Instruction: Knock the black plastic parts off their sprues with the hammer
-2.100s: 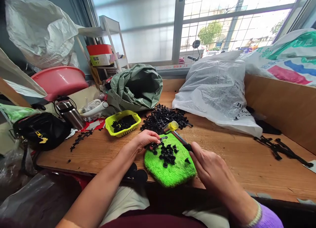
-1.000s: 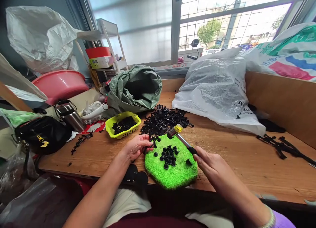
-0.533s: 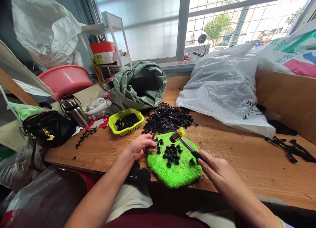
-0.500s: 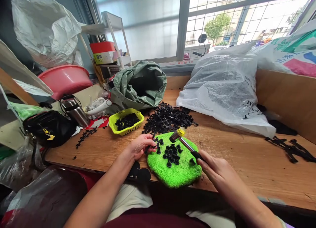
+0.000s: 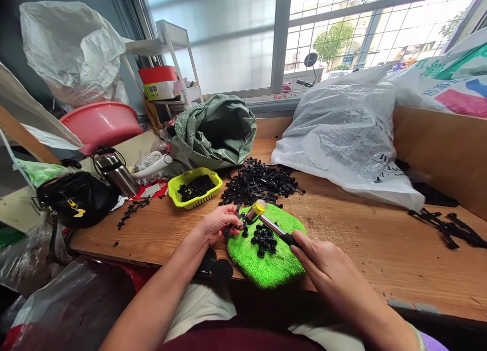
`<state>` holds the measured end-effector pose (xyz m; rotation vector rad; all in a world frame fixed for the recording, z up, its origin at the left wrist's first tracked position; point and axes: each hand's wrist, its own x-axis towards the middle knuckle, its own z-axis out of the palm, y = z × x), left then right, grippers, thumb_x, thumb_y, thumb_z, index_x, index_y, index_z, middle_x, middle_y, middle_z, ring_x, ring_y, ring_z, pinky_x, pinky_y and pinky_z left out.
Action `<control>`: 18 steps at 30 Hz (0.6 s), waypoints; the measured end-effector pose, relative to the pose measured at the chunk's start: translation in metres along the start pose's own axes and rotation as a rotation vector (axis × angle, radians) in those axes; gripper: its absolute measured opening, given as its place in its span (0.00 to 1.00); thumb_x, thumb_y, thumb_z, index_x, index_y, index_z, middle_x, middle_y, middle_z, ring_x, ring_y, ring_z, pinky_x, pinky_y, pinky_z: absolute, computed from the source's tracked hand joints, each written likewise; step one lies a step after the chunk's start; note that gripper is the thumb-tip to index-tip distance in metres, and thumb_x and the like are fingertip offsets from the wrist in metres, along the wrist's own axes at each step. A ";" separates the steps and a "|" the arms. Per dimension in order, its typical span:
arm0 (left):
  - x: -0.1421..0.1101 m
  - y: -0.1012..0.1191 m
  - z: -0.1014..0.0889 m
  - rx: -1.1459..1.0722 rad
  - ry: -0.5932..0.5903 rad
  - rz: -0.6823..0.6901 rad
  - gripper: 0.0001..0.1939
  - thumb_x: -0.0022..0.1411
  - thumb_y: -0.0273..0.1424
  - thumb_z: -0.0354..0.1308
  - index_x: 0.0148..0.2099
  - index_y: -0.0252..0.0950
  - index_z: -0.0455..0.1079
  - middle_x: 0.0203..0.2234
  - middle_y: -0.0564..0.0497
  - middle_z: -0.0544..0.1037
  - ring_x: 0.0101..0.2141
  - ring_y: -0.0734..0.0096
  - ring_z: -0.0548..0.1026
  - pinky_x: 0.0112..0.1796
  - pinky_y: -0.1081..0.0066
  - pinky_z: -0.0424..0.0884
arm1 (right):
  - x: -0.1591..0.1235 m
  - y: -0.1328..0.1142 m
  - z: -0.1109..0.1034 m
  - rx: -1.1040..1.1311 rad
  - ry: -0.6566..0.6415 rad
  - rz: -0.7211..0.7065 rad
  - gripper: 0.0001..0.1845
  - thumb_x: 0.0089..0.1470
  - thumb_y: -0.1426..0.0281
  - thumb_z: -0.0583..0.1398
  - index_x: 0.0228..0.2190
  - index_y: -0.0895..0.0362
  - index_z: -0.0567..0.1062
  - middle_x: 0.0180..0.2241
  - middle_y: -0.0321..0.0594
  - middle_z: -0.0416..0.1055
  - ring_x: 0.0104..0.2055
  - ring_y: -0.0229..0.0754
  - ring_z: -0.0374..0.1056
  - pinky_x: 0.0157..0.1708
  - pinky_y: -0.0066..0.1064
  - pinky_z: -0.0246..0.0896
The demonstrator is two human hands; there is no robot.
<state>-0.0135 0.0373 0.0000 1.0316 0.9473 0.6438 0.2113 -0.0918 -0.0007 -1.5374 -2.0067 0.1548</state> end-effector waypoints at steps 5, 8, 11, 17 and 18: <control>0.001 0.001 -0.001 -0.005 -0.011 -0.005 0.10 0.39 0.16 0.56 0.24 0.34 0.60 0.17 0.57 0.70 0.16 0.82 0.68 0.17 0.83 0.64 | 0.002 -0.006 0.003 -0.116 -0.017 -0.051 0.19 0.63 0.60 0.44 0.32 0.53 0.71 0.17 0.39 0.69 0.19 0.48 0.67 0.19 0.34 0.55; 0.002 0.000 -0.002 0.009 -0.011 -0.016 0.11 0.40 0.17 0.57 0.25 0.34 0.61 0.17 0.57 0.71 0.14 0.83 0.67 0.16 0.83 0.61 | 0.001 -0.009 0.003 -0.148 -0.033 -0.072 0.17 0.63 0.61 0.44 0.30 0.51 0.68 0.17 0.37 0.68 0.18 0.46 0.66 0.18 0.33 0.53; 0.002 -0.001 -0.004 0.004 -0.028 0.000 0.12 0.40 0.18 0.59 0.26 0.34 0.60 0.17 0.57 0.71 0.15 0.83 0.68 0.16 0.84 0.61 | 0.000 -0.011 0.004 -0.169 -0.024 -0.060 0.15 0.64 0.63 0.43 0.34 0.51 0.66 0.19 0.36 0.68 0.20 0.45 0.67 0.20 0.32 0.53; 0.005 -0.005 -0.007 0.017 -0.028 0.009 0.13 0.40 0.18 0.62 0.26 0.33 0.61 0.17 0.57 0.71 0.14 0.84 0.66 0.17 0.83 0.61 | -0.002 -0.008 0.014 -0.227 -0.086 -0.062 0.14 0.62 0.66 0.44 0.31 0.51 0.67 0.16 0.36 0.66 0.18 0.47 0.66 0.18 0.33 0.48; 0.006 -0.006 -0.007 0.019 -0.029 0.016 0.13 0.40 0.18 0.63 0.26 0.33 0.61 0.17 0.57 0.71 0.15 0.84 0.67 0.17 0.83 0.61 | -0.002 -0.008 0.015 -0.230 -0.086 -0.059 0.15 0.63 0.66 0.43 0.32 0.52 0.67 0.18 0.37 0.67 0.19 0.47 0.67 0.19 0.33 0.50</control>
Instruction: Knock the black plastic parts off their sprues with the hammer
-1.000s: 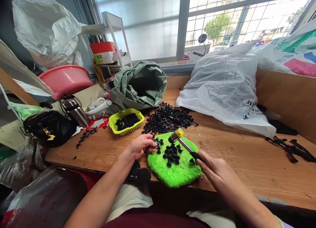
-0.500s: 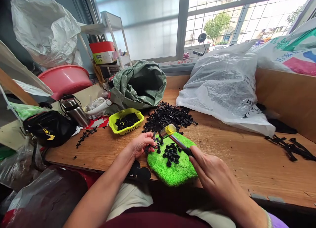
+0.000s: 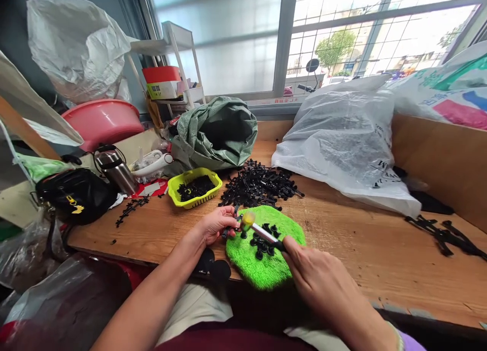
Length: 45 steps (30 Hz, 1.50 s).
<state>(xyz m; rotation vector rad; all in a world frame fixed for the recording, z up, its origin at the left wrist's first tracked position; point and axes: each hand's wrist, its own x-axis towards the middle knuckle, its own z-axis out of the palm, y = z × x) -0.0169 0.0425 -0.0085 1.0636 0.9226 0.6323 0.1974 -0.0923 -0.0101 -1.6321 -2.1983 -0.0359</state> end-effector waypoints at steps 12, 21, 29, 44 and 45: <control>-0.029 -0.004 -0.008 0.061 0.141 0.169 0.10 0.49 0.30 0.66 0.35 0.32 0.74 0.21 0.55 0.74 0.20 0.84 0.65 0.23 0.81 0.58 | -0.008 0.007 -0.026 0.185 0.097 0.084 0.20 0.64 0.57 0.43 0.36 0.53 0.70 0.23 0.39 0.74 0.23 0.46 0.71 0.21 0.32 0.62; -0.037 -0.028 0.006 0.477 0.086 0.345 0.15 0.56 0.36 0.60 0.40 0.32 0.80 0.37 0.45 0.82 0.36 0.64 0.77 0.35 0.72 0.69 | -0.037 0.030 -0.017 0.396 0.119 0.240 0.23 0.60 0.49 0.49 0.35 0.52 0.75 0.22 0.37 0.73 0.22 0.45 0.69 0.21 0.32 0.60; -0.036 -0.027 0.007 0.652 0.110 0.388 0.15 0.58 0.38 0.57 0.41 0.35 0.79 0.38 0.47 0.81 0.37 0.62 0.79 0.35 0.71 0.70 | -0.035 0.026 -0.021 0.397 0.108 0.215 0.21 0.61 0.52 0.50 0.34 0.52 0.75 0.23 0.36 0.74 0.22 0.44 0.69 0.22 0.31 0.60; -0.060 -0.009 0.021 1.178 0.252 0.511 0.14 0.64 0.37 0.53 0.41 0.43 0.80 0.33 0.48 0.82 0.34 0.65 0.78 0.32 0.72 0.62 | -0.017 0.004 -0.022 0.122 0.094 0.051 0.18 0.65 0.62 0.42 0.35 0.52 0.69 0.23 0.38 0.72 0.23 0.45 0.69 0.22 0.32 0.56; -0.059 -0.009 0.021 1.186 0.250 0.507 0.14 0.64 0.37 0.52 0.41 0.43 0.80 0.33 0.48 0.82 0.34 0.66 0.77 0.32 0.72 0.62 | -0.016 0.005 -0.022 0.116 0.093 0.062 0.18 0.65 0.63 0.42 0.35 0.52 0.69 0.22 0.38 0.72 0.22 0.45 0.69 0.22 0.32 0.56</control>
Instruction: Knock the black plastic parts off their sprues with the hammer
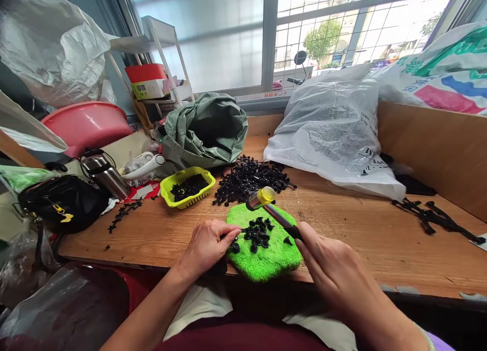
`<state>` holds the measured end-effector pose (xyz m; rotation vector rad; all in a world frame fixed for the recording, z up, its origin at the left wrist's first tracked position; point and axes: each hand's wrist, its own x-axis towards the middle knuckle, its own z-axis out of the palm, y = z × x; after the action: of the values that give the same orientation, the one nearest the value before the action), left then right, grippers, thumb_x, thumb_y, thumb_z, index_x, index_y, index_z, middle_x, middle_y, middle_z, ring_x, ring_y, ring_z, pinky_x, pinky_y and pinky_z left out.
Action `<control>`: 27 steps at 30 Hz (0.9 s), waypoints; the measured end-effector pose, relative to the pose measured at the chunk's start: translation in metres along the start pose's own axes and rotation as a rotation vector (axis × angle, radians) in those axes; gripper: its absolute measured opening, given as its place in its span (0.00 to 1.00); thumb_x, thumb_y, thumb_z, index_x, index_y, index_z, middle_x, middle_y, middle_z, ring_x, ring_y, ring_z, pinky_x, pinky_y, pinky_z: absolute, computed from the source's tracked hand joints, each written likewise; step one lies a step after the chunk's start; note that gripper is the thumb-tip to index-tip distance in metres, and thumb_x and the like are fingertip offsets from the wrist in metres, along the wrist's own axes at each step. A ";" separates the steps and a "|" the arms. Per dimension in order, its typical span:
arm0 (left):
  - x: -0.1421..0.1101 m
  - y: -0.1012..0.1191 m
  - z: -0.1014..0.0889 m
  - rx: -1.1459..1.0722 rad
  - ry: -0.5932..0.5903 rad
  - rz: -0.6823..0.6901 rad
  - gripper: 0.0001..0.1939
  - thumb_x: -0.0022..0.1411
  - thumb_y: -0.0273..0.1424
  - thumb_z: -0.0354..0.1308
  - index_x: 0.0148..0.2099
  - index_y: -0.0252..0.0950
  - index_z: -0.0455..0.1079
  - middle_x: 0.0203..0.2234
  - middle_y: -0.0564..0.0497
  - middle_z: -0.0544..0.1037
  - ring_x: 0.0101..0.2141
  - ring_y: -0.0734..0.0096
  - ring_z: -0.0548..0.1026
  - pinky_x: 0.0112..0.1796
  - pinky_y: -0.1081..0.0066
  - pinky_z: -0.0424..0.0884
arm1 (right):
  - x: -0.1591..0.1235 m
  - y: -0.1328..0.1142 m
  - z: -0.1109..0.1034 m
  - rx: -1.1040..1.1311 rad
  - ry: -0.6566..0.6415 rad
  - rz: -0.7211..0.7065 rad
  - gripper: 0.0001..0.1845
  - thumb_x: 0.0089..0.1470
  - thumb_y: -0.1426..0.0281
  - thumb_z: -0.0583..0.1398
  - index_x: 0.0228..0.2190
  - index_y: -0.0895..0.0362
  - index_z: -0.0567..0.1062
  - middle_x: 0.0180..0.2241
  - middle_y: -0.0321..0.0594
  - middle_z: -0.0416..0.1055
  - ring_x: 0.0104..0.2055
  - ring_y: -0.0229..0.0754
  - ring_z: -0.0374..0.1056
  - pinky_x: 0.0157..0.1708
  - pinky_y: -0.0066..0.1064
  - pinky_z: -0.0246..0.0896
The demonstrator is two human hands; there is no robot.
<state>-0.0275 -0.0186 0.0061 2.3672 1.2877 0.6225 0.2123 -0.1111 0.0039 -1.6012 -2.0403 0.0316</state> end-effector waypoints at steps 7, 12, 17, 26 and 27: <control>0.001 -0.002 0.000 -0.002 -0.024 0.000 0.15 0.64 0.38 0.52 0.37 0.43 0.80 0.28 0.48 0.81 0.29 0.68 0.75 0.29 0.74 0.58 | 0.002 0.001 -0.001 -0.036 -0.083 0.004 0.15 0.63 0.64 0.44 0.37 0.52 0.69 0.21 0.37 0.71 0.21 0.46 0.69 0.20 0.32 0.54; 0.002 -0.003 0.000 0.013 -0.035 -0.007 0.18 0.64 0.39 0.50 0.32 0.41 0.80 0.25 0.48 0.80 0.27 0.69 0.73 0.28 0.73 0.55 | 0.000 0.000 0.003 -0.101 -0.145 -0.009 0.12 0.61 0.67 0.47 0.29 0.51 0.66 0.16 0.34 0.66 0.17 0.45 0.65 0.17 0.32 0.47; 0.003 -0.001 -0.001 0.046 -0.051 -0.013 0.20 0.64 0.40 0.49 0.28 0.40 0.78 0.22 0.49 0.78 0.25 0.70 0.71 0.26 0.72 0.53 | 0.000 0.001 0.004 -0.075 -0.158 -0.015 0.12 0.62 0.66 0.46 0.32 0.51 0.68 0.19 0.37 0.69 0.20 0.47 0.68 0.20 0.32 0.51; 0.006 -0.018 0.001 -0.783 0.067 -0.251 0.15 0.59 0.36 0.51 0.35 0.34 0.76 0.30 0.49 0.80 0.30 0.71 0.73 0.31 0.75 0.64 | 0.000 0.003 -0.001 0.200 -0.024 0.117 0.19 0.64 0.59 0.45 0.31 0.52 0.70 0.22 0.38 0.71 0.24 0.45 0.68 0.23 0.31 0.60; 0.008 -0.021 -0.001 -0.959 0.116 -0.318 0.13 0.57 0.35 0.52 0.36 0.34 0.76 0.31 0.49 0.80 0.30 0.72 0.73 0.31 0.75 0.64 | -0.001 0.007 -0.002 0.268 0.014 0.172 0.19 0.64 0.57 0.45 0.30 0.52 0.69 0.20 0.36 0.68 0.21 0.43 0.66 0.20 0.31 0.59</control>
<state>-0.0388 -0.0011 -0.0024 1.3372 1.0303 0.9945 0.2199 -0.1105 0.0029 -1.5937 -1.7959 0.3415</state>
